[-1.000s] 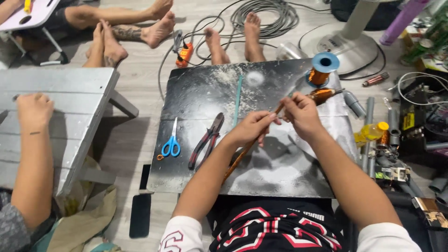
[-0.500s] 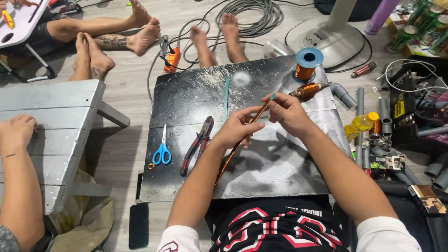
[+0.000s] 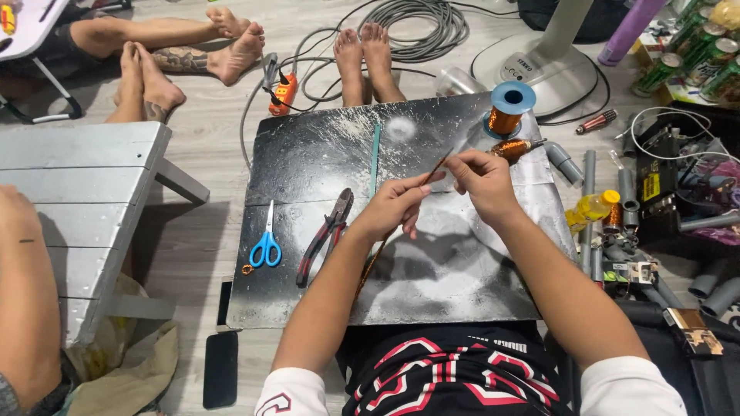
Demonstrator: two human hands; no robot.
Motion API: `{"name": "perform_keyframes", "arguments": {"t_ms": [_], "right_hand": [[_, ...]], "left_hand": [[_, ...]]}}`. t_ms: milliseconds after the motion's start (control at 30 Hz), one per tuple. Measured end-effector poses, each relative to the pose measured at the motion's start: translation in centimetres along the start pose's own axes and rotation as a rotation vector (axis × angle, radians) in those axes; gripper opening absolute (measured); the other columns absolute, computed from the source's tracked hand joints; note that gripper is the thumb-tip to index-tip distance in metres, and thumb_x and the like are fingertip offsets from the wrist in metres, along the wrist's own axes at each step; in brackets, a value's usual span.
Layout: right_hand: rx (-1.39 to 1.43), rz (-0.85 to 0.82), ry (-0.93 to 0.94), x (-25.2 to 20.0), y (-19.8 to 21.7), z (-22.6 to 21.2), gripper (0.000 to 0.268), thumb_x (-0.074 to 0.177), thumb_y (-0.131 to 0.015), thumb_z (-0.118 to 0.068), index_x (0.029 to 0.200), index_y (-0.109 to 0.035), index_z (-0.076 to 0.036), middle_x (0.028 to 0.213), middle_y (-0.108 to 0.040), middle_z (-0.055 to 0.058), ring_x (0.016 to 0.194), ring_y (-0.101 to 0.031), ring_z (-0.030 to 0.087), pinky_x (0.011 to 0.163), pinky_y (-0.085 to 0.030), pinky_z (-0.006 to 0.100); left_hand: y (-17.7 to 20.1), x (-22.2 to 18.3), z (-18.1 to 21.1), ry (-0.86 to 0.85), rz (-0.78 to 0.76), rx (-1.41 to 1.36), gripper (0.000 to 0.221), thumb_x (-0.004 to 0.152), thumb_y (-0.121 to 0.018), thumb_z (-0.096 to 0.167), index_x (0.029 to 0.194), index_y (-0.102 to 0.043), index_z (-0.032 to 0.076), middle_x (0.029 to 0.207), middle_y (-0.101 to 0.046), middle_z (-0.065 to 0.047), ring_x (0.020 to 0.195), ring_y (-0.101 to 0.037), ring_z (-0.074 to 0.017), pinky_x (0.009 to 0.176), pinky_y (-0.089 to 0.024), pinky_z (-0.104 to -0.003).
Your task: Winding copper wire onto a motor armature using pliers and scissors.
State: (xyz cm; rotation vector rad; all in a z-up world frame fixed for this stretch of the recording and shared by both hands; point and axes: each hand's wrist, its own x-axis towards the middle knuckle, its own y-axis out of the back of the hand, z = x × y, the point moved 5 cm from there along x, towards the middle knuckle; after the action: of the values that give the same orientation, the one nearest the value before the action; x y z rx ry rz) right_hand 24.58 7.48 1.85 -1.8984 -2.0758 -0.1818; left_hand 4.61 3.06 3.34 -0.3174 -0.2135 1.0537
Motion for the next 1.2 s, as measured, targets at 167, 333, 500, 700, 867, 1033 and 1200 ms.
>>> {"name": "perform_keyframes", "arguments": {"t_ms": [167, 333, 500, 700, 867, 1033, 1200], "right_hand": [[-0.062, -0.013, 0.086, 0.0, -0.1, -2.0, 0.016, 0.114, -0.080, -0.015, 0.107, -0.081, 0.000, 0.072, -0.062, 0.008, 0.058, -0.059, 0.011, 0.060, -0.056, 0.029], [-0.096, -0.038, 0.152, -0.2, -0.6, -1.9, 0.015, 0.116, -0.076, -0.012, 0.110, -0.080, 0.002, 0.082, -0.062, 0.007, 0.060, -0.063, 0.013, 0.060, -0.057, 0.029], [-0.119, -0.041, 0.189, -0.3, -1.2, -2.6, 0.014, 0.116, -0.075, -0.011, 0.115, -0.079, 0.002, 0.086, -0.062, 0.009, 0.065, -0.065, 0.014, 0.063, -0.058, 0.031], [-0.328, -0.016, 0.345, -0.3, -1.1, -4.5, 0.009, 0.112, -0.082, -0.010, 0.115, -0.085, -0.001, 0.088, -0.068, 0.010, 0.084, -0.068, 0.018, 0.079, -0.055, 0.036], [-0.418, 0.033, 0.409, -0.5, -1.2, -5.7, 0.006, 0.109, -0.085, -0.010, 0.113, -0.087, -0.005, 0.090, -0.076, 0.012, 0.089, -0.074, 0.024, 0.086, -0.057, 0.040], [-0.657, 0.091, 0.547, -1.1, -0.9, -6.5, 0.005, 0.110, -0.087, -0.024, 0.108, -0.088, -0.020, 0.089, -0.079, -0.003, 0.105, -0.078, 0.022, 0.115, -0.037, 0.041], [-0.553, 0.073, 0.541, -1.0, -0.9, -6.4, 0.007, 0.110, -0.085, -0.018, 0.109, -0.088, -0.012, 0.069, -0.060, 0.001, 0.066, -0.058, 0.017, 0.081, -0.047, 0.035]], "left_hand": [[-0.1, -0.2, 0.6, -0.034, -0.031, 0.011, 0.040, 0.114, -0.060, 0.010, 0.152, -0.067, 0.000, 0.052, -0.047, -0.006, 0.040, -0.059, -0.0203, 0.041, -0.068, -0.043], [0.3, 0.1, 0.2, -0.054, -0.085, -0.007, 0.040, 0.117, -0.052, 0.010, 0.154, -0.065, -0.001, 0.051, -0.045, -0.006, 0.040, -0.061, -0.0226, 0.040, -0.068, -0.046], [0.1, 0.1, 0.2, -0.049, -0.101, -0.062, 0.041, 0.121, -0.048, 0.014, 0.155, -0.063, -0.002, 0.051, -0.044, -0.007, 0.040, -0.061, -0.0241, 0.040, -0.067, -0.048], [0.6, 0.1, 0.1, -0.069, -0.109, -0.086, 0.043, 0.122, -0.045, 0.017, 0.154, -0.061, -0.006, 0.051, -0.044, -0.006, 0.041, -0.061, -0.0231, 0.042, -0.068, -0.048], [0.4, 0.0, 0.8, -0.073, -0.125, -0.095, 0.043, 0.122, -0.044, 0.017, 0.154, -0.063, -0.006, 0.050, -0.043, -0.006, 0.041, -0.060, -0.0230, 0.043, -0.069, -0.048], [0.7, -0.3, 1.0, -0.083, -0.119, -0.105, 0.043, 0.122, -0.044, 0.017, 0.153, -0.062, -0.008, 0.050, -0.044, -0.005, 0.041, -0.061, -0.0230, 0.043, -0.069, -0.047], [0.9, -0.3, 1.1, -0.086, -0.114, -0.134, 0.044, 0.122, -0.045, 0.018, 0.154, -0.062, -0.006, 0.050, -0.043, -0.005, 0.039, -0.058, -0.0214, 0.040, -0.066, -0.044]]}}
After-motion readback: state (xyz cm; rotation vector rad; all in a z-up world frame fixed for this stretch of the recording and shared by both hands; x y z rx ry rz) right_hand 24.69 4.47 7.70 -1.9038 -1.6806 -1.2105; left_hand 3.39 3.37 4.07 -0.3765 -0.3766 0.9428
